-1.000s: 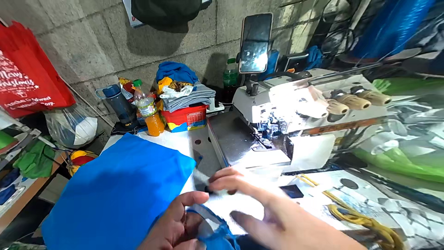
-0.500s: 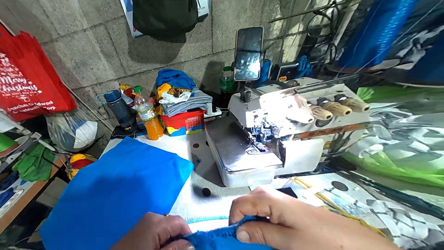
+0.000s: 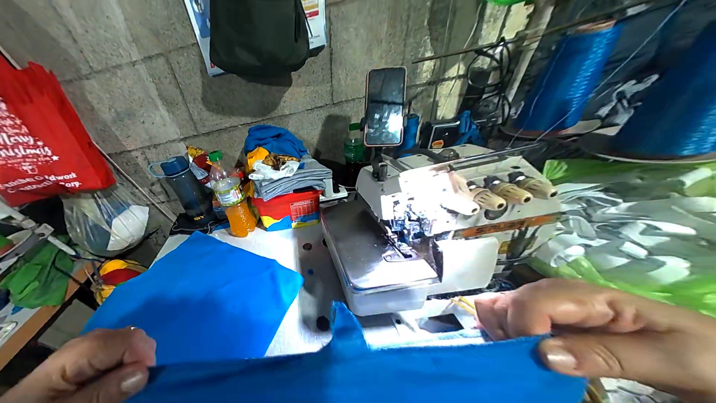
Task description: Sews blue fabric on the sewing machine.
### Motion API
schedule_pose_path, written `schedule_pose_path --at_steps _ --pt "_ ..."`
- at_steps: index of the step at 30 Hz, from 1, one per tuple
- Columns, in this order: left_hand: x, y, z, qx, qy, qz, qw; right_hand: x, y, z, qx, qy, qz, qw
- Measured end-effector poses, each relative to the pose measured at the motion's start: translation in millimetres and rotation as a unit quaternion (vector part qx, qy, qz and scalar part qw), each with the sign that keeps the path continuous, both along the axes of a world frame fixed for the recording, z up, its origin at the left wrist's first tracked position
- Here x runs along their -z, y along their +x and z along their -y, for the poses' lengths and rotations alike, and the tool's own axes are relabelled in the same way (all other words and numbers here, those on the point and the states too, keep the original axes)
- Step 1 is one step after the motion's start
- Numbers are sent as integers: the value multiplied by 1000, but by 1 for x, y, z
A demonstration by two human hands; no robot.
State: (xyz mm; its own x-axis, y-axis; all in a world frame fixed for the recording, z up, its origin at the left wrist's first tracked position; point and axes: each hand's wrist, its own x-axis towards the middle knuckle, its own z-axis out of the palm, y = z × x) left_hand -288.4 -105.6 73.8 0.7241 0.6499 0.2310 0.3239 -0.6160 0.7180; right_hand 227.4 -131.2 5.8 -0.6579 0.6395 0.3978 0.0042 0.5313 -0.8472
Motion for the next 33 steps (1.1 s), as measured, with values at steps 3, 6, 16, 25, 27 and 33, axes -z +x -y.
schedule_pose_path --at_steps 3,6,16,25,27,33 --pt "9 1 -6 -12 -19 29 999 2 3 -2 32 -17 21 999" --pt "15 8 -10 6 -13 38 999 4 3 -4 60 -26 14 998" --pt "12 42 4 -42 180 -32 982 15 -15 -8 123 93 14 988" --pt "28 43 0 -99 269 -4 958 27 -15 -8 173 115 33 978" --pt "28 46 0 -95 275 -6 957 29 -16 -8 180 122 37 975" --pt "42 57 -12 -63 275 19 959 39 -11 -10 215 113 50 969"
